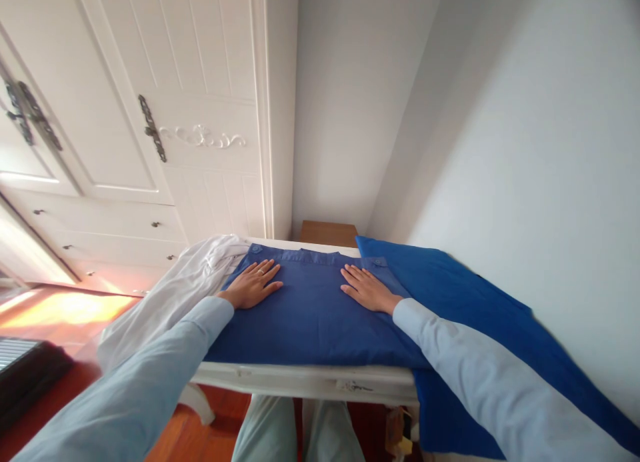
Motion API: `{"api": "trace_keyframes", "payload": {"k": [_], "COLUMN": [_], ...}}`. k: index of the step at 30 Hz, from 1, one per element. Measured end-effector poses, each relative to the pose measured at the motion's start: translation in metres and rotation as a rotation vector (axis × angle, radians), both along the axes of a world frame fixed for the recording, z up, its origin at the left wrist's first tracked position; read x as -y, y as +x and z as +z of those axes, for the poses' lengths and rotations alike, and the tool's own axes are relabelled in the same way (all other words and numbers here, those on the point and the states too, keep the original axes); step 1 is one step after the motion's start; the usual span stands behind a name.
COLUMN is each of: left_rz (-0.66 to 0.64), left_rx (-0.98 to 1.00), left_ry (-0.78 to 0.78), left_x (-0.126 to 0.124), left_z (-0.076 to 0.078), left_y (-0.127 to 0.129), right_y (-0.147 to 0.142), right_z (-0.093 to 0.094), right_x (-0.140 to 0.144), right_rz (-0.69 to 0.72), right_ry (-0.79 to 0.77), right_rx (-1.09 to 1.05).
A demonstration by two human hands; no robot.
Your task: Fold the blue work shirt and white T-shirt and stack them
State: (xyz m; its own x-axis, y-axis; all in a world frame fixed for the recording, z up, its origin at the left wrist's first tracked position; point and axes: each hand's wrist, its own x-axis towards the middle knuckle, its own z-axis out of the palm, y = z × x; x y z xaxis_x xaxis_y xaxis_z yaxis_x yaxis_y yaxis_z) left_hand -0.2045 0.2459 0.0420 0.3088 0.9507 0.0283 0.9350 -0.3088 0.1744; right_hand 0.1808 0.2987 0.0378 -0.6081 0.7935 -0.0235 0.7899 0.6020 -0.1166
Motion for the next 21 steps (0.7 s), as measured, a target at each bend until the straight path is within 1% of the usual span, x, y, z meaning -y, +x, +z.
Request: {"api": "trace_keyframes", "payload": {"k": [2,4,7,10,12,13,15,17,19,21], "left_rz": [0.007,0.014,0.027,0.052,0.046,0.030,-0.032,-0.175,-0.289,-0.340], "left_rx": [-0.013,-0.039,-0.081,-0.124,-0.107,-0.071,0.054,0.109,0.073,0.011], "left_ry": [0.009,0.006,0.019,0.058,0.111,0.141,0.188,0.131,0.065,0.038], "left_x": [0.004,0.006,0.006,0.011,0.024,0.034,0.060,0.088,0.114,0.131], "left_z": [-0.001,0.002,0.013,0.031,0.039,0.041,0.038,0.029,0.018,0.009], "left_y": [-0.006,-0.006,0.002,0.020,0.039,0.051,0.074,0.090,0.092,0.080], "right_y": [-0.002,-0.004,-0.007,-0.016,-0.029,-0.037,-0.052,-0.063,-0.061,-0.048], "right_z": [-0.001,0.000,0.005,0.018,0.028,0.032,0.035,0.030,0.020,0.009], "right_x": [0.001,0.002,0.005,0.016,0.034,0.046,0.075,0.105,0.131,0.147], "right_rz": [-0.003,-0.006,-0.015,-0.044,-0.025,0.000,0.101,0.218,0.305,0.316], "right_ry": [0.005,0.009,0.032,0.090,0.173,0.218,0.260,0.217,0.140,0.097], "right_rx": [0.013,0.024,0.048,0.130,0.122,0.074,-0.061,-0.139,-0.122,-0.077]}}
